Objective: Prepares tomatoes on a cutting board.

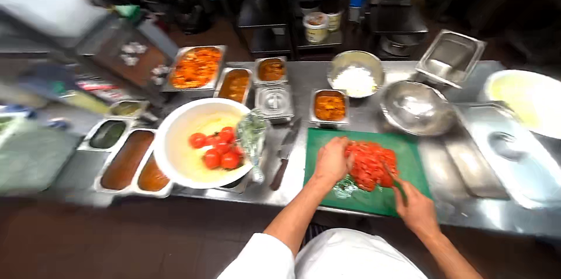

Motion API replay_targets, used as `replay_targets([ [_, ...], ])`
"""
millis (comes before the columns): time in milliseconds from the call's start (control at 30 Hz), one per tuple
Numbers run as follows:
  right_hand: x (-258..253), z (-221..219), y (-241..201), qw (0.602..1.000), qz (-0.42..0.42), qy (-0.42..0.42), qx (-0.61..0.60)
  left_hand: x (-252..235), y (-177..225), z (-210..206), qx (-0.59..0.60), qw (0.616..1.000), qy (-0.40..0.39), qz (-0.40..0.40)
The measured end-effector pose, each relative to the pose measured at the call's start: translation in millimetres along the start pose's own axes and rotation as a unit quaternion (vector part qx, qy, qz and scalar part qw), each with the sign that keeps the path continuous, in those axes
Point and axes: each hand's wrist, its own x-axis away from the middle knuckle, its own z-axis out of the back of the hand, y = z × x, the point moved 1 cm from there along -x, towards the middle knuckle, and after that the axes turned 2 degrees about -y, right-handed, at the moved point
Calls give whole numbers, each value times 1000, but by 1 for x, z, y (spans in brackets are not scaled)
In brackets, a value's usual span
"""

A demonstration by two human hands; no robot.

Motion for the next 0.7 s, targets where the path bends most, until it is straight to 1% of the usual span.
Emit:
replay_targets([
  [67, 3, 5, -4, 998, -6, 52, -31, 20, -19, 52, -13, 997, 76, 9],
  [133, 7, 6, -7, 995, -23, 79, -53, 42, -54, 110, -41, 985, 155, 64],
  [167, 9, 3, -8, 994, -32, 84, -58, 51, -77, 138, -53, 976, 182, 110],
  [233, 13, -4, -9, 994, -37, 82, -61, 65, -133, 186, -75, 954, 196, 214],
  [300, 14, -8, -14, 995, -29, 71, -64, 68, -193, 214, -96, 941, 175, 272],
  [367, 13, -10, -22, 996, -22, 57, -68, 57, -246, 222, -128, 945, 125, 273],
  [400, 11, -11, -26, 996, -18, 51, -70, 47, -265, 221, -151, 947, 90, 267],
  [467, 7, -13, -34, 996, -10, 48, -76, 27, -288, 213, -200, 943, 11, 264],
  [500, 6, -14, -38, 996, -6, 49, -77, 20, -295, 208, -227, 938, -20, 262],
  [533, 4, -15, -43, 996, -3, 50, -78, 14, -300, 205, -255, 932, -34, 256],
  [633, 4, -16, -56, 996, -3, 45, -79, 12, -301, 210, -296, 926, -23, 233],
  [667, 5, -16, -59, 996, -4, 42, -80, 17, -298, 217, -270, 936, -9, 226],
  [700, 6, -17, -63, 996, -7, 41, -82, 22, -295, 226, -203, 955, 17, 214],
])
